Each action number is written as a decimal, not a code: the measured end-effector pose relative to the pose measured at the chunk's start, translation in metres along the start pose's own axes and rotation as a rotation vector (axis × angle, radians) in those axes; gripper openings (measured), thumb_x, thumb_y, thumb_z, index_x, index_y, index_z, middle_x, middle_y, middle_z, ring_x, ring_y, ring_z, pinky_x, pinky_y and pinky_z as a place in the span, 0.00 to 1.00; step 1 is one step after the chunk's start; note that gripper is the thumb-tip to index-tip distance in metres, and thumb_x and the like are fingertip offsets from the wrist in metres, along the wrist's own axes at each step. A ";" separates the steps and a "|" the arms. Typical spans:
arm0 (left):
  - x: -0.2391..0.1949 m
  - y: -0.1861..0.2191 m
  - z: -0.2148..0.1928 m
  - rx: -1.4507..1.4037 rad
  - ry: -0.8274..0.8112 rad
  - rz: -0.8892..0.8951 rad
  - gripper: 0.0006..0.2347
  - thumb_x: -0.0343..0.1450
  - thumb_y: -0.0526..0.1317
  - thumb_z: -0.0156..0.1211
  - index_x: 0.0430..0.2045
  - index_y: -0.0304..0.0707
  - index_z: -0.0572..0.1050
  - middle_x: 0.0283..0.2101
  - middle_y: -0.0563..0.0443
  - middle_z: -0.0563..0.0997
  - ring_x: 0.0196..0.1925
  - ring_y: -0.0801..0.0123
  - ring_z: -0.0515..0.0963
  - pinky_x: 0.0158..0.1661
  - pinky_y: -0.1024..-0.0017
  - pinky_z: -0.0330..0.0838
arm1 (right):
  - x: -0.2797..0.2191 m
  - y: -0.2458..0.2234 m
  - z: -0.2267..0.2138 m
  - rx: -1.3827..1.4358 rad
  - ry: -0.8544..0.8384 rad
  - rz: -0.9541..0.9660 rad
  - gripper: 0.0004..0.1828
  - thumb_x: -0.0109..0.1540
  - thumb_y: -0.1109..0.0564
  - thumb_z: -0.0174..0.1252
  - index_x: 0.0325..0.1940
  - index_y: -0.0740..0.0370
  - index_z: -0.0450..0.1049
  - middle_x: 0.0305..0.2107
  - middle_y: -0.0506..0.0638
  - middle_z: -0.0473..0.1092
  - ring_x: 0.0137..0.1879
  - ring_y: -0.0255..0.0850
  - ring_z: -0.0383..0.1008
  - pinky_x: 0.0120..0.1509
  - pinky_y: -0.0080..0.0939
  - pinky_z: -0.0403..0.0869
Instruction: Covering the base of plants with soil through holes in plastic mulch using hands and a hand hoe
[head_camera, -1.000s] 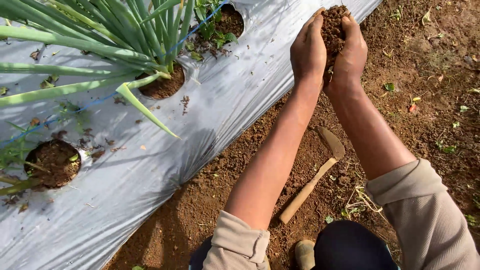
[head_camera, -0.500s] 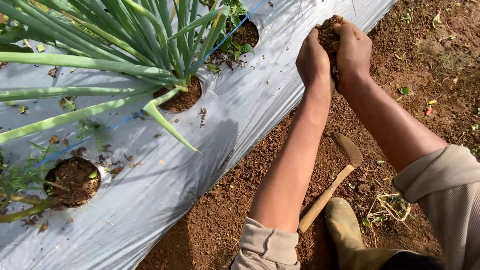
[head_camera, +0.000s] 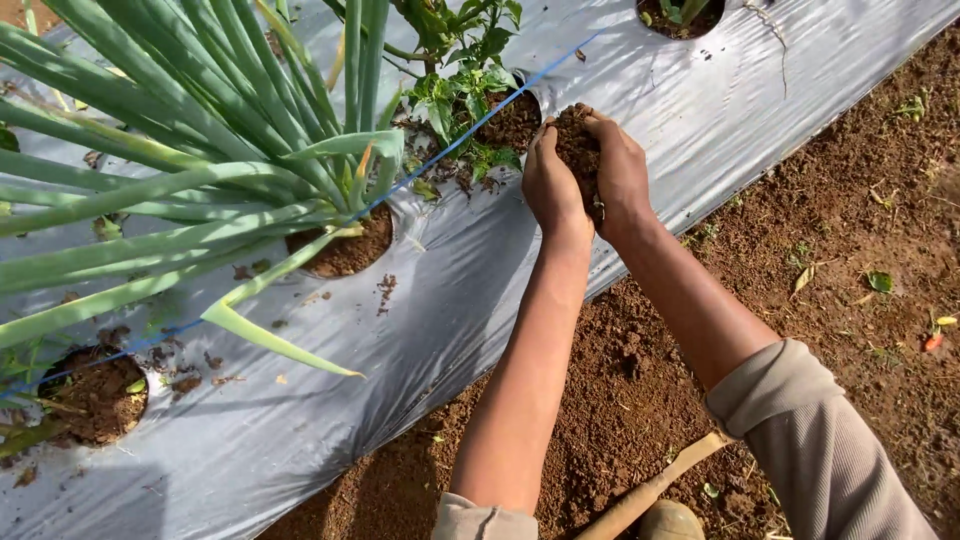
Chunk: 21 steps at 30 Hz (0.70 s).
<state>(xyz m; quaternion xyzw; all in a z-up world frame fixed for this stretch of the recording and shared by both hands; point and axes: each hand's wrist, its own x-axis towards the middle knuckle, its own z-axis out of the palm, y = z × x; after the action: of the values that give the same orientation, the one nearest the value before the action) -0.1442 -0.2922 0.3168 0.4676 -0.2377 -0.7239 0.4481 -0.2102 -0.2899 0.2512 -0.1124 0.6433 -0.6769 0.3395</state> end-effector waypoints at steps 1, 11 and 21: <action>0.013 0.000 0.000 -0.006 0.022 0.006 0.22 0.72 0.49 0.53 0.59 0.40 0.74 0.63 0.30 0.73 0.66 0.42 0.72 0.60 0.49 0.71 | 0.017 0.008 0.004 -0.007 -0.020 0.012 0.26 0.59 0.40 0.61 0.58 0.51 0.80 0.44 0.58 0.75 0.44 0.43 0.78 0.46 0.43 0.81; 0.130 0.004 -0.001 0.342 0.147 0.214 0.23 0.68 0.49 0.43 0.53 0.43 0.78 0.61 0.51 0.80 0.63 0.58 0.77 0.56 0.65 0.70 | 0.059 -0.005 0.076 -0.035 -0.167 -0.102 0.13 0.63 0.45 0.47 0.37 0.53 0.71 0.30 0.43 0.65 0.38 0.35 0.61 0.44 0.37 0.64; 0.141 -0.010 -0.020 0.376 -0.109 0.665 0.17 0.75 0.50 0.49 0.35 0.34 0.78 0.41 0.47 0.85 0.47 0.67 0.80 0.48 0.66 0.72 | 0.087 0.014 0.112 -0.068 -0.238 -0.477 0.15 0.67 0.50 0.47 0.46 0.62 0.74 0.41 0.53 0.75 0.47 0.42 0.75 0.52 0.41 0.73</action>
<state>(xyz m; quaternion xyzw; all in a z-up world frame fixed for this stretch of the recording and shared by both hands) -0.1530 -0.4092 0.2346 0.3999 -0.5285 -0.5065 0.5516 -0.2047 -0.4305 0.2294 -0.3507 0.5767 -0.6979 0.2397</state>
